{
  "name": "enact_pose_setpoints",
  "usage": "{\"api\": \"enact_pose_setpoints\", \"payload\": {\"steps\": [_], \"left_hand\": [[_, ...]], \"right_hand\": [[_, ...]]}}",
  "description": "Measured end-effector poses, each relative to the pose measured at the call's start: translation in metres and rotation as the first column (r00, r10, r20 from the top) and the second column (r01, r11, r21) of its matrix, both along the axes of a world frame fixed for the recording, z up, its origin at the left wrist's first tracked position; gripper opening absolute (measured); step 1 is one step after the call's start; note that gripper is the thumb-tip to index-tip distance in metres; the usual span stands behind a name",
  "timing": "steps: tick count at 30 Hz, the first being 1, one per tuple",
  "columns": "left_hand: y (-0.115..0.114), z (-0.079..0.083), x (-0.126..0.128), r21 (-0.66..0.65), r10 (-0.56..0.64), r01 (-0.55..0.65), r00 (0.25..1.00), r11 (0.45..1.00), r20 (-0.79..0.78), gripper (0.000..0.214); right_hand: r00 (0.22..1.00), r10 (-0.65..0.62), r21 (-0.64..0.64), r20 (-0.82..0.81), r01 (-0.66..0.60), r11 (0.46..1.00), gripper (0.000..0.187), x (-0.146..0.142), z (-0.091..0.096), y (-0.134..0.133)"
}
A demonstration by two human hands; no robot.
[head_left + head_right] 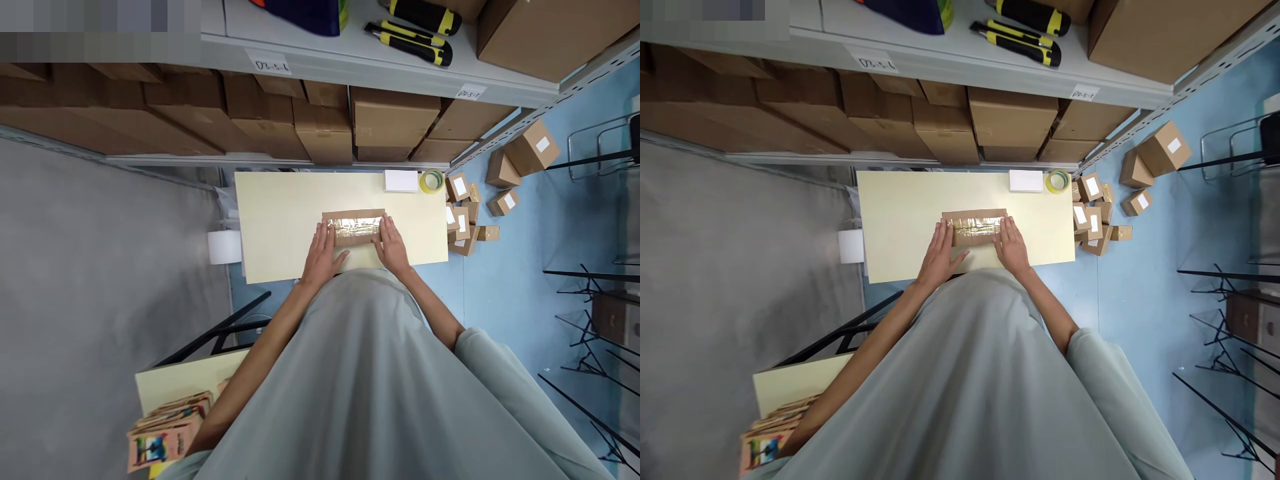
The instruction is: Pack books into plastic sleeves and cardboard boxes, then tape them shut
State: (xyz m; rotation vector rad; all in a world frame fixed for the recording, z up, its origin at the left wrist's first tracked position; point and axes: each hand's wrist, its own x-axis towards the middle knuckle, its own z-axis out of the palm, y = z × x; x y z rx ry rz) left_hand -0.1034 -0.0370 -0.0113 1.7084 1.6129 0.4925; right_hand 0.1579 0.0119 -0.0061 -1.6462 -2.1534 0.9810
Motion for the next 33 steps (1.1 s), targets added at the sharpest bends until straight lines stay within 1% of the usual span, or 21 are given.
{"api": "enact_pose_setpoints", "payload": {"steps": [3,5,7,8,10,12,14,17,19,20,21,24,25,26,27,29,31,33], "left_hand": [[0.008,-0.008,0.004,-0.075,0.132,-0.123,0.982,0.99,0.132,0.101],[0.013,-0.013,0.006,-0.118,0.232,-0.211,0.95,0.97,0.209,0.101],[0.017,-0.017,0.008,-0.169,0.333,-0.297,0.908,0.94,0.256,0.102],[0.019,-0.019,0.008,-0.203,0.375,-0.328,0.888,0.923,0.268,0.103],[0.022,-0.021,0.01,-0.267,0.424,-0.356,0.864,0.896,0.272,0.102],[0.025,-0.021,0.012,-0.297,0.432,-0.353,0.861,0.887,0.269,0.1],[0.027,-0.02,0.014,-0.299,0.428,-0.346,0.861,0.889,0.275,0.1],[0.028,-0.012,0.015,-0.297,0.428,-0.342,0.851,0.891,0.303,0.106],[0.028,-0.003,0.012,-0.29,0.42,-0.334,0.847,0.897,0.326,0.108],[0.029,0.003,0.009,-0.283,0.41,-0.325,0.847,0.903,0.337,0.109],[0.031,0.009,0.006,-0.273,0.397,-0.313,0.849,0.91,0.349,0.111],[0.036,0.026,-0.007,-0.228,0.364,-0.298,0.861,0.927,0.356,0.115],[0.038,0.03,-0.011,-0.213,0.367,-0.309,0.866,0.927,0.339,0.112],[0.04,0.033,-0.014,-0.203,0.381,-0.33,0.868,0.922,0.318,0.105],[0.041,0.035,-0.016,-0.201,0.403,-0.356,0.866,0.913,0.296,0.096],[0.041,0.035,-0.018,-0.221,0.45,-0.4,0.85,0.889,0.273,0.075],[0.04,0.029,-0.018,-0.255,0.47,-0.408,0.838,0.877,0.277,0.063],[0.039,0.018,-0.019,-0.29,0.468,-0.392,0.84,0.873,0.275,0.056]], "right_hand": [[0.972,-0.191,-0.133,-0.139,0.173,0.976,0.09,-0.006,-0.009,0.004],[0.936,-0.292,-0.216,-0.198,0.249,0.944,0.095,-0.01,-0.013,0.006],[0.909,-0.353,-0.259,-0.222,0.294,0.92,0.096,-0.015,-0.016,0.008],[0.905,-0.365,-0.26,-0.22,0.306,0.916,0.096,-0.016,-0.017,0.009],[0.919,-0.345,-0.225,-0.188,0.302,0.926,0.095,-0.018,-0.021,0.011],[0.945,-0.302,-0.189,-0.127,0.276,0.943,0.091,-0.018,-0.025,0.013],[0.96,-0.27,-0.19,-0.071,0.253,0.949,0.085,-0.016,-0.029,0.016],[0.961,-0.268,-0.202,-0.072,0.249,0.947,0.078,-0.012,-0.029,0.019],[0.951,-0.285,-0.216,-0.118,0.255,0.943,0.078,-0.008,-0.023,0.02],[0.945,-0.296,-0.228,-0.137,0.261,0.938,0.082,-0.006,-0.018,0.02],[0.94,-0.304,-0.243,-0.151,0.263,0.934,0.089,-0.003,-0.013,0.02],[0.938,-0.291,-0.288,-0.187,0.231,0.929,0.127,0.006,0.005,0.02],[0.938,-0.278,-0.3,-0.209,0.209,0.931,0.134,0.008,0.011,0.02],[0.934,-0.27,-0.311,-0.234,0.191,0.931,0.134,0.01,0.016,0.02],[0.929,-0.272,-0.316,-0.253,0.187,0.93,0.128,0.011,0.02,0.02],[0.917,-0.304,-0.306,-0.259,0.22,0.926,0.106,0.01,0.026,0.021],[0.916,-0.337,-0.29,-0.219,0.269,0.918,0.088,0.005,0.027,0.022],[0.928,-0.346,-0.289,-0.14,0.296,0.91,0.076,-0.001,0.023,0.025]]}}
